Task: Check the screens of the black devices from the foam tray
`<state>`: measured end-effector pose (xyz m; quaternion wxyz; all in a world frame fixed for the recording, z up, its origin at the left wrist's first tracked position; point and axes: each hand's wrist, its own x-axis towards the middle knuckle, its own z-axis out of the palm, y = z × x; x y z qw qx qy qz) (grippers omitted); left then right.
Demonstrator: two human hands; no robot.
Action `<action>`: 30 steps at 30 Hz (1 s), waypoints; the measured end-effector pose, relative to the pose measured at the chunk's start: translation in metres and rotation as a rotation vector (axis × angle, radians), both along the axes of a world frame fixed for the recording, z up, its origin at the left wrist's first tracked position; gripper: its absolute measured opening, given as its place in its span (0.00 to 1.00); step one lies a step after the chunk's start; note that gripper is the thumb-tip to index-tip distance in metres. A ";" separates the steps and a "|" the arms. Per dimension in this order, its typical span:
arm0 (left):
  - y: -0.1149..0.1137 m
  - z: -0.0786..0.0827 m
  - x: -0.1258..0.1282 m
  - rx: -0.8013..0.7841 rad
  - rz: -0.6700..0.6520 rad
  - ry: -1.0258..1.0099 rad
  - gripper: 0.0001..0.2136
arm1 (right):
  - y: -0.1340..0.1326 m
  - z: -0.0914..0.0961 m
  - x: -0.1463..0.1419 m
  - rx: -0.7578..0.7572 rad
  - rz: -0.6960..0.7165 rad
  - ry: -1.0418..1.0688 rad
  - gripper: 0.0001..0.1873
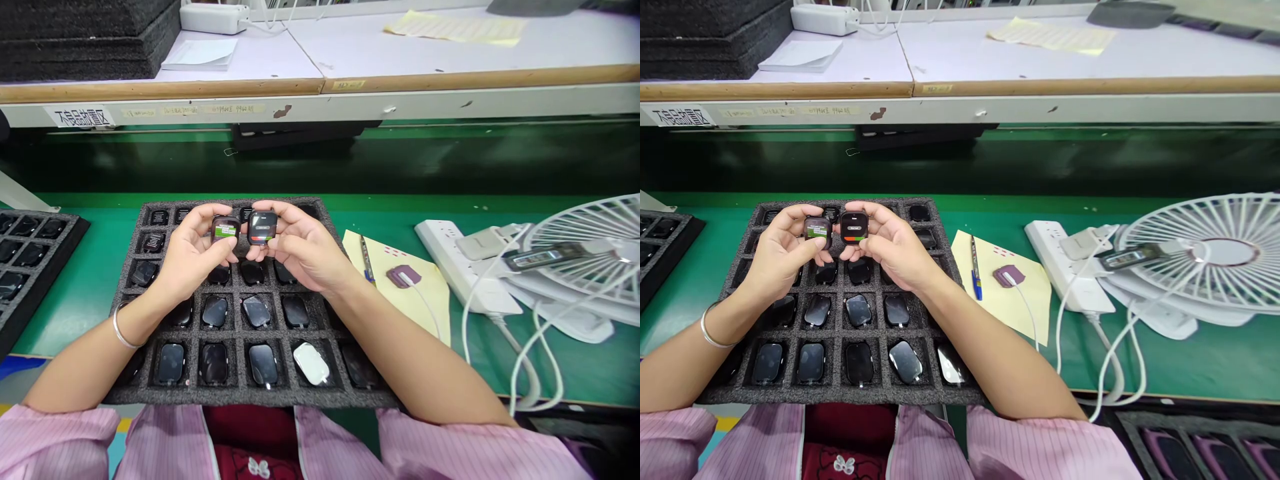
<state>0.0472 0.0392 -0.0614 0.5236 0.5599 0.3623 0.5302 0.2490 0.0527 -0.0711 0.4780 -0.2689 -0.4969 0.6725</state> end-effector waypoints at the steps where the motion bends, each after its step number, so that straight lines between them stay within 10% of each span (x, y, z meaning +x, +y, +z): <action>1: 0.000 0.000 0.000 0.005 0.011 0.009 0.20 | 0.000 0.000 0.000 0.002 0.008 0.004 0.26; 30: -0.003 0.003 0.000 -0.082 -0.067 -0.047 0.23 | 0.000 0.003 -0.002 -0.024 -0.048 0.051 0.21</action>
